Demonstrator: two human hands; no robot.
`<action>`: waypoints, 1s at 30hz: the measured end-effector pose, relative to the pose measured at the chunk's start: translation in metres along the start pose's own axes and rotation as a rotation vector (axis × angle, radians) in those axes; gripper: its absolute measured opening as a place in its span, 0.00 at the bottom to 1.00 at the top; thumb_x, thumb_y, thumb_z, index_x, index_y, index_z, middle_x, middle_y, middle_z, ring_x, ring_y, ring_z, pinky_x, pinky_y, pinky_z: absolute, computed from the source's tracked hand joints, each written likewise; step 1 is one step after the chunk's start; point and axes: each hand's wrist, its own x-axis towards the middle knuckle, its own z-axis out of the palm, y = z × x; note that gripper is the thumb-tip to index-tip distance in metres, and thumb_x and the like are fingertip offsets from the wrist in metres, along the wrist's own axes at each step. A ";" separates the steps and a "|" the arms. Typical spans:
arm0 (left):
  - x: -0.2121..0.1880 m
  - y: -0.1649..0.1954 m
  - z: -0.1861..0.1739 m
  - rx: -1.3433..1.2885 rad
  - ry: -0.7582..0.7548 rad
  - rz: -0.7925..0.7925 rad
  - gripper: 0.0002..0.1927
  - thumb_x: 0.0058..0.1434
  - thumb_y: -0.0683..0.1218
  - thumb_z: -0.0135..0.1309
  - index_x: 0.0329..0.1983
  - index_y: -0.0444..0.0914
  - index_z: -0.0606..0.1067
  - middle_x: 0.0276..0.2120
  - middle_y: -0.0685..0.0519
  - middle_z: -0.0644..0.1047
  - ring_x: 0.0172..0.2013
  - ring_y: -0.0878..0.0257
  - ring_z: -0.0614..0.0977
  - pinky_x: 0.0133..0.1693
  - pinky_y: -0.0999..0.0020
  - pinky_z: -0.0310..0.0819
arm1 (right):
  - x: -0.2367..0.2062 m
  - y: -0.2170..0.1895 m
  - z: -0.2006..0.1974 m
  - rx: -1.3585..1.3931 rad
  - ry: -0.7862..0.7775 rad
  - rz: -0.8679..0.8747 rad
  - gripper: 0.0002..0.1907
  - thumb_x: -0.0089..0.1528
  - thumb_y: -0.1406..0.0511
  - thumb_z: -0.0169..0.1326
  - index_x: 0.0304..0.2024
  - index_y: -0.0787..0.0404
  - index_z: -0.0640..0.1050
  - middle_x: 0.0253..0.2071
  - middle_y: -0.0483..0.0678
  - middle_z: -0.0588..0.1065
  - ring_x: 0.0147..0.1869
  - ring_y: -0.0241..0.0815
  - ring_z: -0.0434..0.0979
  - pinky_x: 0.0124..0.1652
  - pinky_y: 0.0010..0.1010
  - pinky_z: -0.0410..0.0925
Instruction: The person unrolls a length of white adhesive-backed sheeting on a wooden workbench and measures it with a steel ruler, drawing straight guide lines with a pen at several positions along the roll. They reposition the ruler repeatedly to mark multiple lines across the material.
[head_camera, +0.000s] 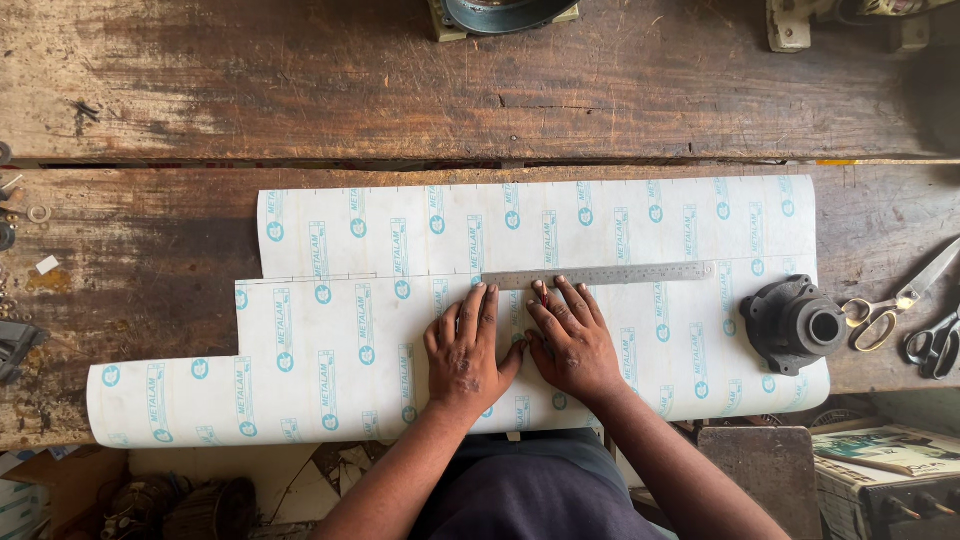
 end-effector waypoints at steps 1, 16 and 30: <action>0.000 0.000 0.000 0.002 -0.002 0.001 0.47 0.56 0.62 0.60 0.74 0.38 0.60 0.70 0.48 0.63 0.62 0.51 0.67 0.60 0.46 0.57 | 0.000 0.000 0.000 0.001 0.001 -0.001 0.23 0.61 0.63 0.59 0.59 0.58 0.74 0.68 0.55 0.69 0.76 0.58 0.61 0.72 0.57 0.53; -0.001 -0.001 0.002 0.021 -0.041 0.005 0.48 0.56 0.63 0.60 0.74 0.36 0.60 0.70 0.47 0.62 0.62 0.51 0.66 0.60 0.47 0.56 | -0.003 0.001 0.003 -0.002 -0.019 0.008 0.23 0.61 0.62 0.59 0.59 0.57 0.73 0.69 0.54 0.69 0.77 0.57 0.60 0.72 0.57 0.52; 0.000 0.000 0.000 0.026 -0.025 0.006 0.48 0.56 0.63 0.60 0.75 0.39 0.59 0.70 0.47 0.63 0.62 0.51 0.67 0.60 0.46 0.57 | 0.000 0.000 -0.001 0.016 -0.006 0.010 0.24 0.60 0.62 0.59 0.58 0.58 0.75 0.69 0.54 0.69 0.77 0.57 0.61 0.72 0.57 0.53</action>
